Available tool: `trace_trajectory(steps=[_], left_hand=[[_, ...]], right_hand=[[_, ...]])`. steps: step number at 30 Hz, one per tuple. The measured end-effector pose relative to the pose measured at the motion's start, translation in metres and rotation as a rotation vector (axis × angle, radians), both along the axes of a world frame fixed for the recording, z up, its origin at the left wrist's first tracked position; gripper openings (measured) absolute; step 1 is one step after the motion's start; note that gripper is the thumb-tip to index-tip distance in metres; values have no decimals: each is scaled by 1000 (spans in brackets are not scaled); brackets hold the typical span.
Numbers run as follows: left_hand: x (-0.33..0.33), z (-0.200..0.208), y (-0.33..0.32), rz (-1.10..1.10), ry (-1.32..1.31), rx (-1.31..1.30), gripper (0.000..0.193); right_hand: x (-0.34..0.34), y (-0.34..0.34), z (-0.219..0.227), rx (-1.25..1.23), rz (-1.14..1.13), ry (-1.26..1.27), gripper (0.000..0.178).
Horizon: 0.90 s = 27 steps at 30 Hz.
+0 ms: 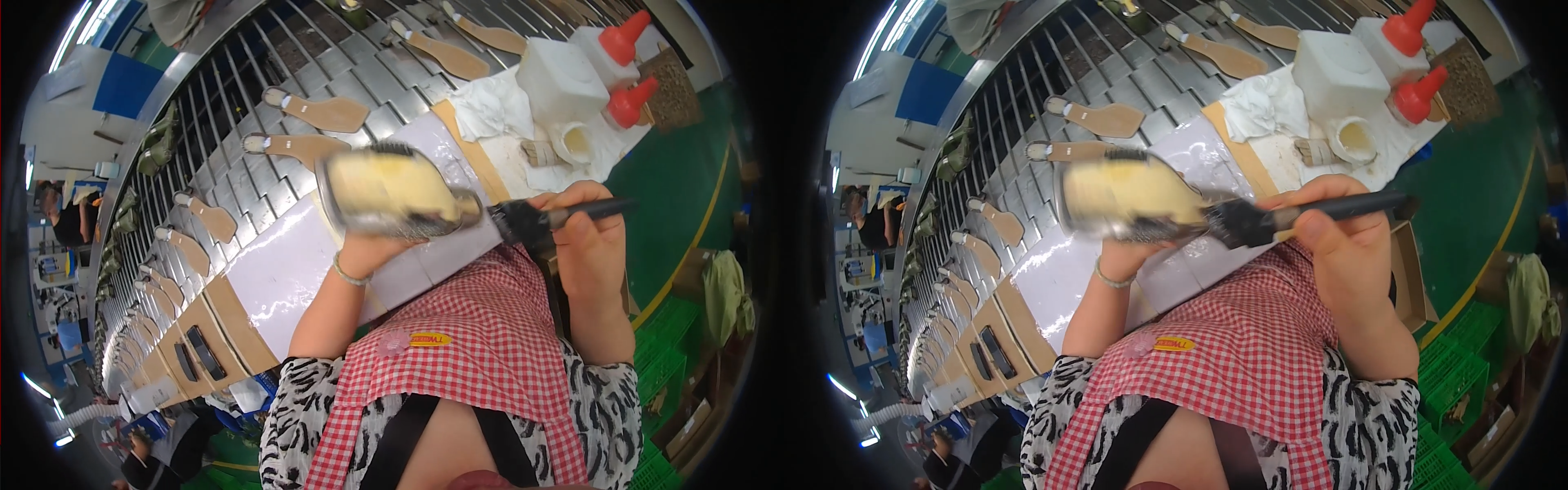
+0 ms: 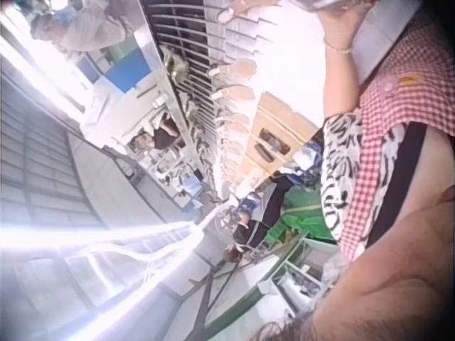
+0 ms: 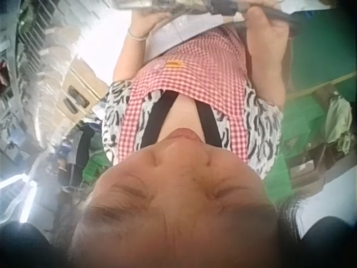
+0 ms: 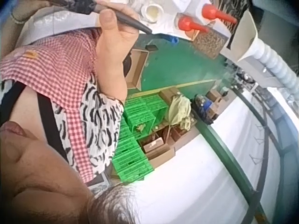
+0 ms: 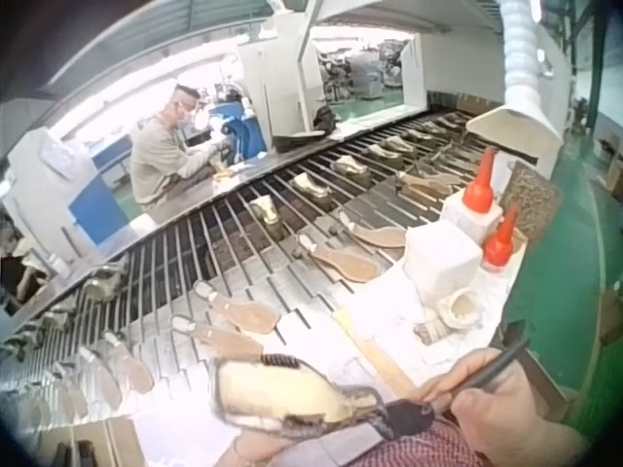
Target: Applying adhesive/glue to the bottom and edge surfaces of shoe components on a factory assembly line.
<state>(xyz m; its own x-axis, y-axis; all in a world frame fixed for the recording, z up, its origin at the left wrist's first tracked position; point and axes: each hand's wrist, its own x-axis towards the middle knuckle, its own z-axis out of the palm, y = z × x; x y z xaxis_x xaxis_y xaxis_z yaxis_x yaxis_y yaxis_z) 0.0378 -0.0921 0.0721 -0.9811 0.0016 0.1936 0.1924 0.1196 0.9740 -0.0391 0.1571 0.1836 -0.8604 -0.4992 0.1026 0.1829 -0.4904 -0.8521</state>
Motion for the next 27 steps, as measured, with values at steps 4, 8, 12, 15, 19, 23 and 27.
trace_trajectory(steps=[4, 8, 12, 15, 19, 23, 27], left_hand=[[-8, 11, -1, -190, -139, 695, 85], [2, 10, -5, -390, -340, 607, 94], [2, 28, 1, -476, -423, 506, 87], [-5, 39, 5, -474, -379, 446, 82], [-4, 45, 5, -510, -411, 391, 85], [-1, 40, 6, -520, -436, 418, 85], [-2, 41, 6, -568, -513, 420, 88]], right_hand=[[-12, 3, -4, -45, 42, -201, 22], [-12, -10, -6, -202, 91, -383, 18], [1, -28, -4, 121, 54, -72, 18], [6, -31, -6, 198, -37, 306, 19], [5, -29, -1, 344, -65, 663, 20], [7, -18, 1, 343, 122, 562, 19], [4, -15, 0, 281, 216, 390, 18]])
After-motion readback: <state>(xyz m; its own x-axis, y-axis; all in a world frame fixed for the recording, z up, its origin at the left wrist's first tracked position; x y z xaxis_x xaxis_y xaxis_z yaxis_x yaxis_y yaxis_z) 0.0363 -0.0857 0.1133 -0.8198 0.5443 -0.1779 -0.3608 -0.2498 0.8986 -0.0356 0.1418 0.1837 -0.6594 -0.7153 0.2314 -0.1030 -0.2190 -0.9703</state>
